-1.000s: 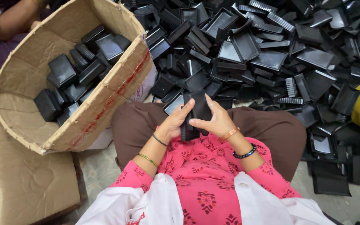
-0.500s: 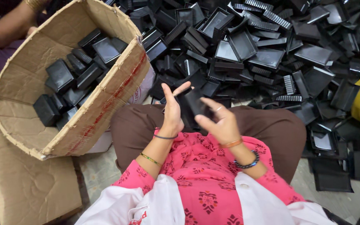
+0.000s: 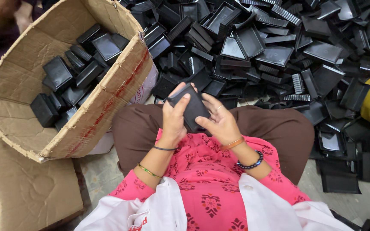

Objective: The person sits on the floor among a large pile of black plastic boxes, picks up one box at a time, turns it over in both hands, and places it into a cardboard basket beside them. Other workers sort the same pile nearby.

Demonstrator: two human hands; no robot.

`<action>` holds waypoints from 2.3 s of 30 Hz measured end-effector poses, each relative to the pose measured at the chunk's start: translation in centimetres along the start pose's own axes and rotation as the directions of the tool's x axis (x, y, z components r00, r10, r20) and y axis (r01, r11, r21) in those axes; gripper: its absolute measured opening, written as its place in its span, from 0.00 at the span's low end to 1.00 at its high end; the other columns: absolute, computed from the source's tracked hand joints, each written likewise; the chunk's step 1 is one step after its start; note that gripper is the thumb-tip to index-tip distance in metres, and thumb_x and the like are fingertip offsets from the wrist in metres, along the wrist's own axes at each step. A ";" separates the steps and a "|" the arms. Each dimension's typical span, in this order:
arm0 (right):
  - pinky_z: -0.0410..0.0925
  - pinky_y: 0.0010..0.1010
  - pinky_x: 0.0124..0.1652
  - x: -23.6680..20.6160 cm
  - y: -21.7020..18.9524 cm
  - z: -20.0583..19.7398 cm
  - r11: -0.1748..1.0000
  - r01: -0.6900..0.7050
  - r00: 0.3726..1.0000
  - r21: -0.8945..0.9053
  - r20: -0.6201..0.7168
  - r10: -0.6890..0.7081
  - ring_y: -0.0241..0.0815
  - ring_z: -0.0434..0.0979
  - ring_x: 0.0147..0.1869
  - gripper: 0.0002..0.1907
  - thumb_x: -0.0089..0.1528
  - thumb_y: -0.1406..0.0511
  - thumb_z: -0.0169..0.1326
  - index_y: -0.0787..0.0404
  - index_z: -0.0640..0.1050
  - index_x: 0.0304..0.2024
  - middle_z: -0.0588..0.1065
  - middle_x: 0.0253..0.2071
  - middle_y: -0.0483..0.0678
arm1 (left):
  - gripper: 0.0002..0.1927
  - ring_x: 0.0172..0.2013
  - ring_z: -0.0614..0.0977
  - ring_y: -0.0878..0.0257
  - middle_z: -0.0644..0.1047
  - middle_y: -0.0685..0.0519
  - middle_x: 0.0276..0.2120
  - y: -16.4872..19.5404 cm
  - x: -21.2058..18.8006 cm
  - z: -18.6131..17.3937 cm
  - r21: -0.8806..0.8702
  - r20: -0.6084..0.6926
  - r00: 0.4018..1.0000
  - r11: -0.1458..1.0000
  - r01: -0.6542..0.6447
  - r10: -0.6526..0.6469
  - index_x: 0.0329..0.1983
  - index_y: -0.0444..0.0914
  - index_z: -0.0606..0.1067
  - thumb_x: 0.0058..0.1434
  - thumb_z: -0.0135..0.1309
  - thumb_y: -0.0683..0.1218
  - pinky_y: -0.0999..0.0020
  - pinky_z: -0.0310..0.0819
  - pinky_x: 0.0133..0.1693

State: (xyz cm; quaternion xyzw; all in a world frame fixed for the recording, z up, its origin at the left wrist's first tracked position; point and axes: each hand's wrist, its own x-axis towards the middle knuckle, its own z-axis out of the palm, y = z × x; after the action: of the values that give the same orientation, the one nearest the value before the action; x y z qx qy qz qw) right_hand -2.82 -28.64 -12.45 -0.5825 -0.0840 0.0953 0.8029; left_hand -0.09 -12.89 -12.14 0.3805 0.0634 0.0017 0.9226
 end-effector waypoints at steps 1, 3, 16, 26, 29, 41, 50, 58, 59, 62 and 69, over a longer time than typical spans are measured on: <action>0.69 0.33 0.61 0.3 0.4 -0.3 0.998 -0.025 1.000 0.050 0.010 0.024 0.41 0.74 0.63 0.35 0.60 0.71 0.63 0.65 0.65 0.67 0.72 0.63 0.55 | 0.28 0.55 0.80 0.56 0.77 0.42 0.56 0.2 0.0 0.1 0.044 0.024 0.999 0.998 -0.036 0.035 0.67 0.28 0.66 0.64 0.55 0.38 0.63 0.77 0.55; 0.71 0.35 0.61 1.1 0.9 -0.5 0.986 -0.080 0.997 0.148 0.033 0.076 0.42 0.76 0.61 0.28 0.63 0.75 0.61 0.72 0.68 0.64 0.74 0.59 0.57 | 0.28 0.57 0.80 0.55 0.78 0.42 0.57 0.9 0.1 0.7 0.127 0.072 0.993 0.986 -0.106 0.098 0.67 0.27 0.66 0.63 0.55 0.36 0.63 0.76 0.57; 0.70 0.54 0.45 5.3 7.6 -1.7 0.072 0.212 0.966 -0.975 0.198 -0.168 0.72 0.72 0.54 0.44 0.36 0.62 0.71 0.59 0.76 0.57 0.72 0.54 0.72 | 0.36 0.44 0.79 0.56 0.77 0.47 0.44 8.3 7.4 -5.0 -0.285 0.266 0.941 0.916 0.282 -0.208 0.46 0.34 0.71 0.67 0.42 0.73 0.59 0.74 0.48; 0.73 0.32 0.38 3.3 8.2 -4.9 0.866 -0.305 0.924 -0.396 -0.345 0.168 0.39 0.78 0.37 0.14 0.56 0.71 0.65 0.64 0.80 0.44 0.80 0.38 0.53 | 0.23 0.43 0.77 0.59 0.75 0.50 0.43 -4.0 -2.3 -6.9 -0.108 -0.025 0.932 0.928 0.356 -0.361 0.61 0.42 0.66 0.71 0.55 0.57 0.61 0.73 0.46; 0.76 0.34 0.46 3.9 8.6 -1.8 0.927 -0.359 0.930 0.107 -0.037 0.365 0.35 0.73 0.41 0.09 0.66 0.66 0.59 0.61 0.78 0.48 0.72 0.41 0.45 | 0.23 0.38 0.80 0.58 0.78 0.46 0.39 0.1 0.9 -5.6 -0.215 -0.016 1.000 0.976 -0.018 0.015 0.65 0.46 0.67 0.71 0.54 0.56 0.62 0.77 0.41; 0.70 0.36 0.48 6.9 9.8 -2.7 0.967 -0.165 0.986 -0.196 -0.015 0.165 0.43 0.80 0.47 0.20 0.63 0.66 0.59 0.68 0.75 0.56 0.78 0.47 0.53 | 0.09 0.49 0.77 0.64 0.79 0.55 0.46 6.3 0.8 -9.9 0.358 -0.182 0.983 0.929 0.098 -0.034 0.50 0.40 0.80 0.67 0.57 0.44 0.67 0.71 0.52; 0.66 0.36 0.53 2.6 -0.9 0.6 0.480 0.424 0.851 -0.768 0.157 -0.501 0.56 0.73 0.53 0.47 0.54 0.58 0.68 0.76 0.63 0.67 0.71 0.50 0.63 | 0.22 0.45 0.81 0.62 0.79 0.49 0.48 -0.5 2.5 -2.8 0.110 0.032 0.975 0.971 0.215 -0.219 0.55 0.34 0.74 0.70 0.54 0.55 0.64 0.77 0.48; 0.71 0.28 0.56 3.0 1.7 -0.3 0.966 0.022 0.995 -0.258 -0.085 -0.046 0.35 0.76 0.57 0.35 0.60 0.66 0.64 0.71 0.69 0.67 0.76 0.58 0.54 | 0.47 0.49 0.80 0.58 0.76 0.47 0.54 1.1 2.2 -1.4 -0.076 -0.072 0.916 0.918 0.390 -0.395 0.71 0.38 0.64 0.63 0.33 0.76 0.59 0.77 0.53; 0.71 0.27 0.56 3.0 2.3 0.0 0.968 -0.014 0.997 -0.252 -0.083 -0.007 0.35 0.76 0.56 0.34 0.60 0.66 0.65 0.71 0.71 0.67 0.76 0.58 0.55 | 0.47 0.49 0.80 0.59 0.76 0.48 0.55 0.8 2.3 -1.5 -0.043 -0.091 0.928 0.932 0.360 -0.362 0.71 0.39 0.65 0.63 0.33 0.76 0.60 0.77 0.53; 0.71 0.30 0.58 2.2 3.2 0.8 0.943 0.044 0.997 -0.331 -0.045 -0.063 0.38 0.76 0.60 0.32 0.60 0.66 0.65 0.71 0.73 0.65 0.76 0.60 0.57 | 0.46 0.47 0.80 0.60 0.77 0.49 0.53 -0.2 2.6 -2.2 0.019 -0.137 0.951 0.959 0.281 -0.276 0.69 0.38 0.67 0.63 0.35 0.76 0.61 0.77 0.52; 0.67 0.36 0.60 -0.3 -1.2 2.2 0.446 0.467 0.866 -0.764 0.294 -0.404 0.62 0.76 0.62 0.37 0.57 0.63 0.67 0.72 0.70 0.64 0.73 0.60 0.69 | 0.46 0.36 0.79 0.59 0.78 0.49 0.39 0.0 3.8 -2.5 -0.232 -0.252 0.885 0.912 0.339 -0.393 0.55 0.33 0.74 0.62 0.36 0.77 0.63 0.78 0.42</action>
State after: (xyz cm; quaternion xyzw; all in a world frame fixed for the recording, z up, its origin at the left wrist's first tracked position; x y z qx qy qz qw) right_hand -3.54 -27.07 -10.60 -0.8392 -0.2922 -0.1434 0.4356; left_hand 3.33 -10.94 -14.37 0.2717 0.2697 -0.1109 0.9171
